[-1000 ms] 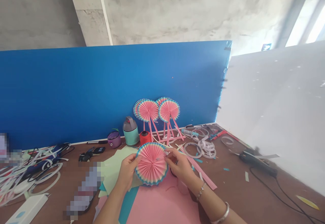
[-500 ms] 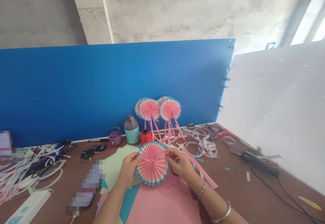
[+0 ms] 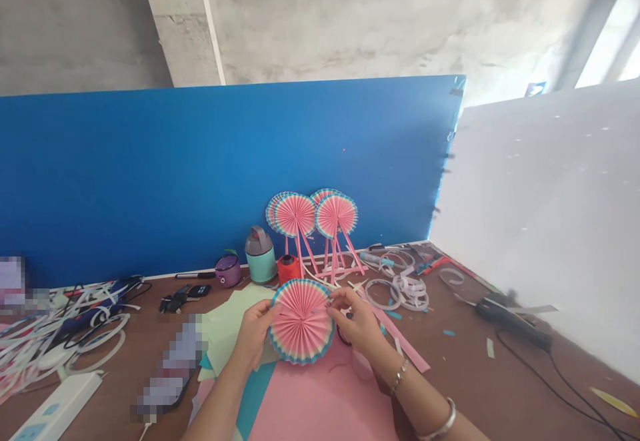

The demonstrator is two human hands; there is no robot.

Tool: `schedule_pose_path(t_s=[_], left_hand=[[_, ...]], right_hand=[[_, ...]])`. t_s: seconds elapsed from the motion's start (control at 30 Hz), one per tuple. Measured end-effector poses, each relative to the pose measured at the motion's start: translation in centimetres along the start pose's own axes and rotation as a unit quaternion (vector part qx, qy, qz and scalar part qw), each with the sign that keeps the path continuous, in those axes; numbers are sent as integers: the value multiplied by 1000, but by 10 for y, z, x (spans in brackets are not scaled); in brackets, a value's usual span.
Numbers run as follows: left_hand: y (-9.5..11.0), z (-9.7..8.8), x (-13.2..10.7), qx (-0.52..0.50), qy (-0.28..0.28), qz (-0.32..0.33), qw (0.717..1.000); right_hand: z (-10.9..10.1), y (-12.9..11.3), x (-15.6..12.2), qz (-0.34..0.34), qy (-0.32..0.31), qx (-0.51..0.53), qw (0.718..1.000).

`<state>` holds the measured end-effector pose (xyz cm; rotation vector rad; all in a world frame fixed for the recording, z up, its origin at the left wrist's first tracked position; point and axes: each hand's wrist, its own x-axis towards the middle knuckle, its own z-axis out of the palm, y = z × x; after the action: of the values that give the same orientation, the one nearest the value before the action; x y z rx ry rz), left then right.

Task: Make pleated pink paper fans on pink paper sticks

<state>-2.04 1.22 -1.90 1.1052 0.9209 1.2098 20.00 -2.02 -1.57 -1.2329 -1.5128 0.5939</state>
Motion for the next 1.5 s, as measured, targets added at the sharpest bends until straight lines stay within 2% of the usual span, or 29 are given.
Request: schedule_pose_path(t_s=[0.43, 0.63, 0.83, 1.0, 1.27, 1.5], left_hand=[[-4, -1, 0, -3, -7, 2, 1000], [-4, -2, 1, -1, 0, 2, 1000], [-5, -2, 2, -14, -2, -6, 1000], [0, 2, -1, -26, 17, -14, 999], [2, 1, -1, -43, 32, -22, 998], [5, 3, -3, -39, 43, -27, 998]], right_hand=[[1, 3, 2, -79, 16, -8, 997], [0, -1, -1, -127, 37, -61, 989], [-2, -6, -2, -190, 2, -56, 980], [-1, -8, -5, -222, 10, -65, 973], [0, -11, -6, -229, -22, -61, 971], [2, -9, -6, -260, -14, -67, 963]])
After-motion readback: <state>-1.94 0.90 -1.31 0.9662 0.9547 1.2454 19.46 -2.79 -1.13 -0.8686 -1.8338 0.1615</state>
